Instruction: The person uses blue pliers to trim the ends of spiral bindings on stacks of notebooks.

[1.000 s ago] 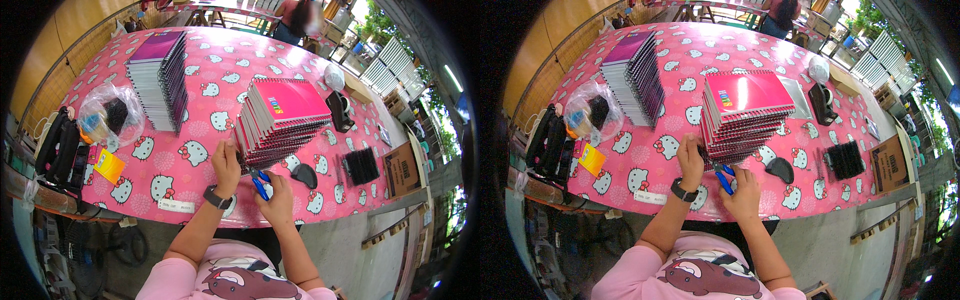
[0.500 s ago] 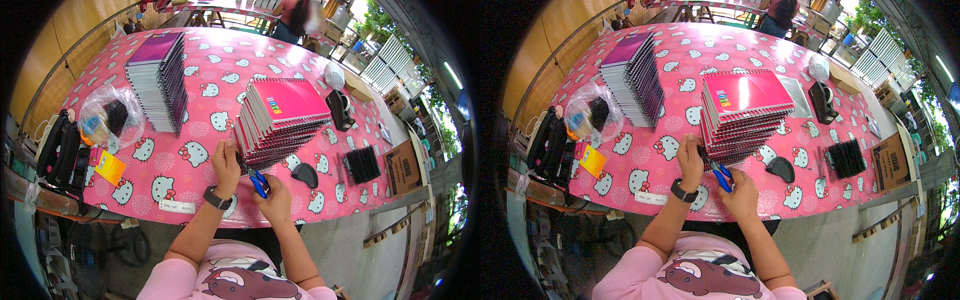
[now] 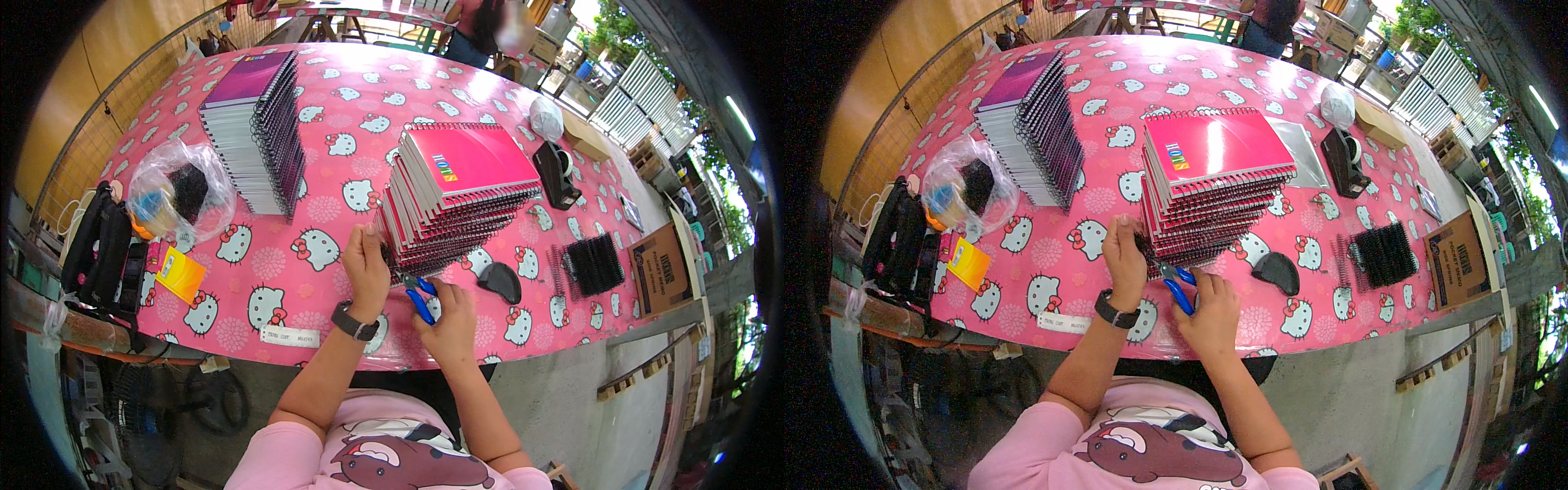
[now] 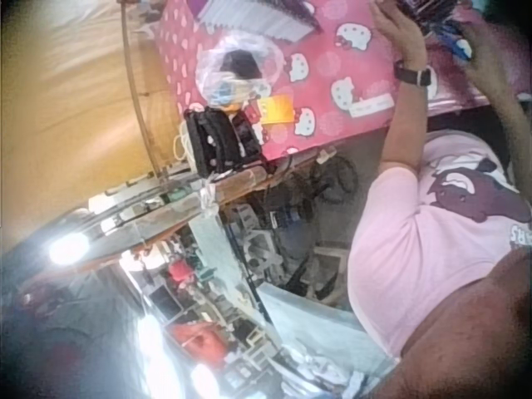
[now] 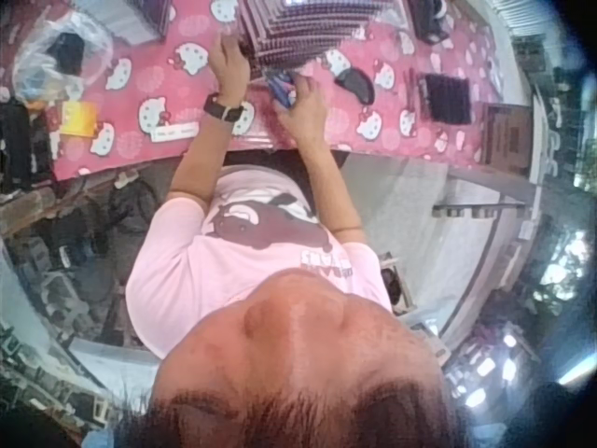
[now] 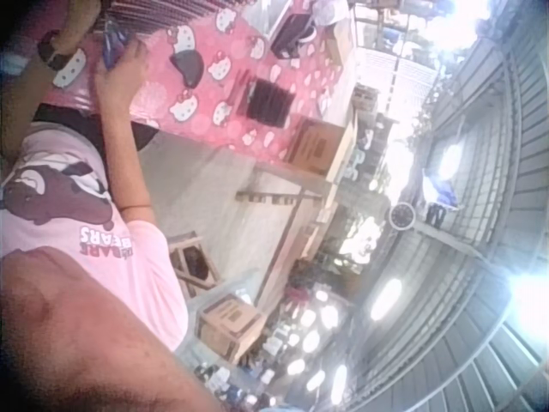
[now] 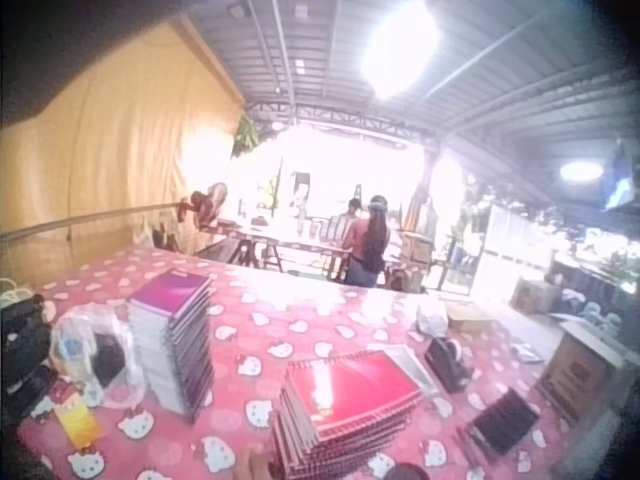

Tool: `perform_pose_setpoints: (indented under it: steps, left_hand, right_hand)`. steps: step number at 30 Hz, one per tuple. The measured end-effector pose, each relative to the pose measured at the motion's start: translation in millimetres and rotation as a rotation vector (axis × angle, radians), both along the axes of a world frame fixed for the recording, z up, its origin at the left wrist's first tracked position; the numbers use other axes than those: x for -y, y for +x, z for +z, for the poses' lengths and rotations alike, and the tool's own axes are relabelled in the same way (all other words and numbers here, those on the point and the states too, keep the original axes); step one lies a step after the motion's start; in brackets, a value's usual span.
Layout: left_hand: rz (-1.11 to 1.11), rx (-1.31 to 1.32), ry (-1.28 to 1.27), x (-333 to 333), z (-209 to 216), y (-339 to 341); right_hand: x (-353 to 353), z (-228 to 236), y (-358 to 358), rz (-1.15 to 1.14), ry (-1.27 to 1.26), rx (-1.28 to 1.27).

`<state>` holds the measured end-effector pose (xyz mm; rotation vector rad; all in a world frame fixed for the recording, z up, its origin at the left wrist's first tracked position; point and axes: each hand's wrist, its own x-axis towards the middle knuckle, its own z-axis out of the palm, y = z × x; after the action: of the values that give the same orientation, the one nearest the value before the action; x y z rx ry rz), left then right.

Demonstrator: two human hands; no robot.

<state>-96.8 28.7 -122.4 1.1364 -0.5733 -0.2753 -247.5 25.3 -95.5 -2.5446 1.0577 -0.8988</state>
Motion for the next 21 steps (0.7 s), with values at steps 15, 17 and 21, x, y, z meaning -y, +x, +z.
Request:
perform_pose_setpoints:
  steps: [15,17,21]
  left_hand:
    - [-0.014,-0.093,-0.049,2,1,3]
    - [0.001,-0.131,-0.085,3,-2,5]
    - [-0.002,-0.130,-0.066,3,-2,4]
  right_hand:
    - [-5,-13,-2,-0.055,0.133,-0.008]
    - [-5,-14,-1,-0.056,0.119,-0.016]
    - [-5,-12,3,-0.065,0.071,-0.013]
